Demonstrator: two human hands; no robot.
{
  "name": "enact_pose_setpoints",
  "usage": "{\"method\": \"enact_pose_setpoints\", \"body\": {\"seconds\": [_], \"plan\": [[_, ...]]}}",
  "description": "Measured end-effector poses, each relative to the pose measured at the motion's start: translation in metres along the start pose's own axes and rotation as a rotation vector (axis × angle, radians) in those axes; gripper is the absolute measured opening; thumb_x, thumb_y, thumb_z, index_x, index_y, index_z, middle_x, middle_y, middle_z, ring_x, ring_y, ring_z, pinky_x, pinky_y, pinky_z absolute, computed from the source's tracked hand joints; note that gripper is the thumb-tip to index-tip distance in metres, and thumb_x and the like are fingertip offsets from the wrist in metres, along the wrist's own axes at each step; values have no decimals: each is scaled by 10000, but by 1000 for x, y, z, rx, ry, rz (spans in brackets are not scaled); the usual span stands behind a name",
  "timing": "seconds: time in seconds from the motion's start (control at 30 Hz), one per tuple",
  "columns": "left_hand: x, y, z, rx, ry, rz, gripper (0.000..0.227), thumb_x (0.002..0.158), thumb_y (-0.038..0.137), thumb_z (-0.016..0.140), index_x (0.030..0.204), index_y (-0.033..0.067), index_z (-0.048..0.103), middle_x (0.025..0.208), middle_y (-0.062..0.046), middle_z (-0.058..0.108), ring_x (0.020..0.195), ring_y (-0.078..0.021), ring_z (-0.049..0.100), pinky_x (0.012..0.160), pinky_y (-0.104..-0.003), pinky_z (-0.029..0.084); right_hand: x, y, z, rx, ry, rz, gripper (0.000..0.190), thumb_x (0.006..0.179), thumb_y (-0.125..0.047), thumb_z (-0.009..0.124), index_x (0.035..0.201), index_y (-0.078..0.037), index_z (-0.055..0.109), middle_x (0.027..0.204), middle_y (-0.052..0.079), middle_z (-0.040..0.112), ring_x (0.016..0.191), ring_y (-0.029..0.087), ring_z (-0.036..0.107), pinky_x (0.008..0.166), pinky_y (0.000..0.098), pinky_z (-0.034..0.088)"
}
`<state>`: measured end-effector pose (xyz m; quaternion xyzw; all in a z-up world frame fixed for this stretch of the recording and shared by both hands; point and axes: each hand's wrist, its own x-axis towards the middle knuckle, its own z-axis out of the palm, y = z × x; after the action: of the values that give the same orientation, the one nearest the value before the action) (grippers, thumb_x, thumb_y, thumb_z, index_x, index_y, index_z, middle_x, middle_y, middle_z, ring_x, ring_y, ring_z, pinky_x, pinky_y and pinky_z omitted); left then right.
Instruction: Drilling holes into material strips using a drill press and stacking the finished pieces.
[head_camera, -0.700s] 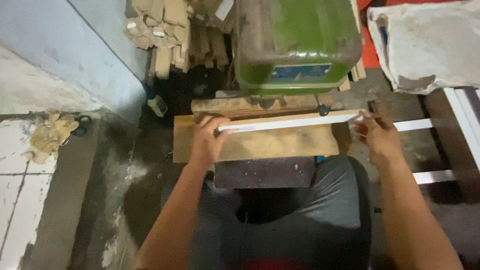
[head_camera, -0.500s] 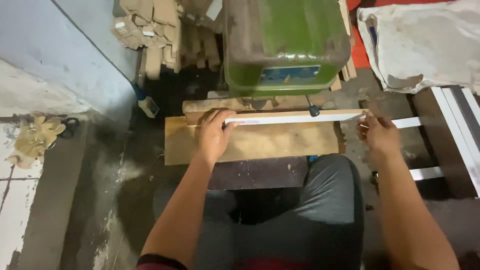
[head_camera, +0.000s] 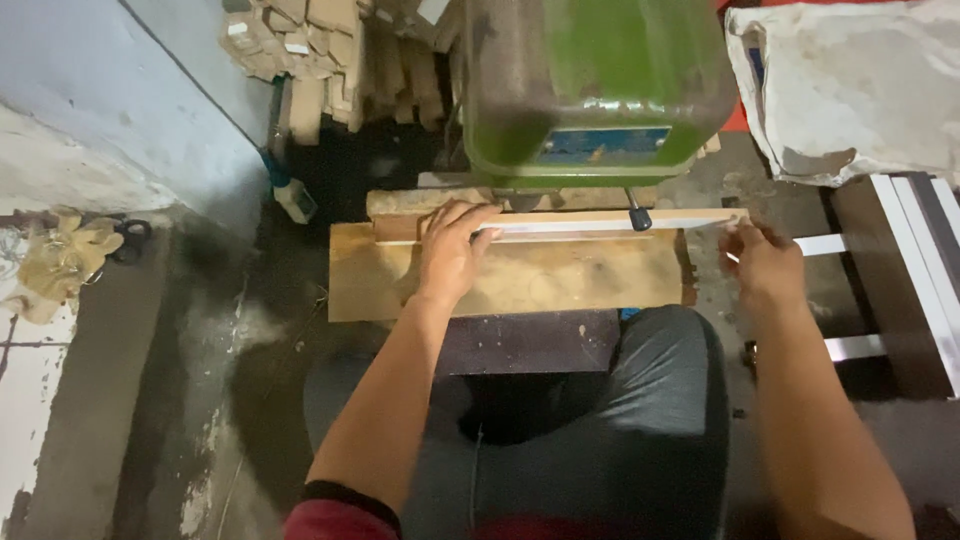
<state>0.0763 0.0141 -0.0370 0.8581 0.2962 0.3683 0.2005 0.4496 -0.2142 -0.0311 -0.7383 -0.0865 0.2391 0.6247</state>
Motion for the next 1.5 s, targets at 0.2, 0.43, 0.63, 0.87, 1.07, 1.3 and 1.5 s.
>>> {"method": "enact_pose_setpoints", "body": {"seconds": [0.2, 0.43, 0.63, 0.87, 1.07, 1.3, 1.5], "plan": [[-2, -4, 15, -40, 6, -23, 254, 963, 303, 736, 1216, 282, 757, 1155, 51, 708, 1090, -251, 624, 969, -418, 368, -60, -51, 12, -364, -71, -219, 386, 1026, -319, 555, 1319, -86, 645, 1179, 46, 676, 1007, 132, 617, 751, 303, 532], [-2, -8, 14, -71, -35, -111, 278, 940, 312, 746, 1217, 278, 755, 1135, 29, 683, 1083, -255, 599, 996, -404, 361, -134, -130, 52, -489, -341, -403, 322, 1097, -307, 583, 1289, -77, 702, 995, 30, 679, 857, 106, 612, 680, 276, 521], [-3, -7, 12, -119, -71, -148, 263, 968, 297, 729, 1218, 215, 739, 1141, -23, 692, 1095, -298, 606, 1013, -469, 375, -171, -159, 76, -786, -405, -498, 357, 1020, -381, 636, 1176, -86, 761, 848, 35, 725, 681, 128, 579, 615, 310, 463], [1, -7, -1, -157, 17, 15, 257, 898, 242, 760, 1150, 253, 713, 951, -42, 687, 935, -331, 685, 884, -460, 473, -118, -115, 101, -929, -392, -679, 323, 992, -286, 706, 1044, 26, 771, 897, 241, 752, 819, 445, 720, 709, 546, 533], [4, -8, -6, -148, 0, 27, 199, 914, 295, 747, 1110, 309, 718, 942, 6, 695, 930, -296, 697, 874, -429, 502, -41, -64, 130, -1007, -220, -868, 272, 947, -251, 712, 856, -2, 775, 748, 226, 708, 747, 501, 688, 608, 560, 515], [8, 4, -11, -241, 7, 1, 163, 939, 219, 729, 1074, 310, 730, 911, -16, 683, 894, -339, 684, 865, -417, 515, -35, -41, 104, -961, -321, -716, 258, 928, -243, 733, 864, 5, 769, 745, 236, 686, 791, 491, 687, 638, 607, 484], [3, -6, -2, -84, -73, -32, 190, 918, 292, 742, 1106, 302, 720, 990, -13, 709, 995, -312, 690, 917, -465, 494, -101, -124, 59, -523, -583, -461, 248, 963, 45, 530, 961, -8, 771, 781, 150, 686, 762, 213, 593, 671, 347, 512]]}}
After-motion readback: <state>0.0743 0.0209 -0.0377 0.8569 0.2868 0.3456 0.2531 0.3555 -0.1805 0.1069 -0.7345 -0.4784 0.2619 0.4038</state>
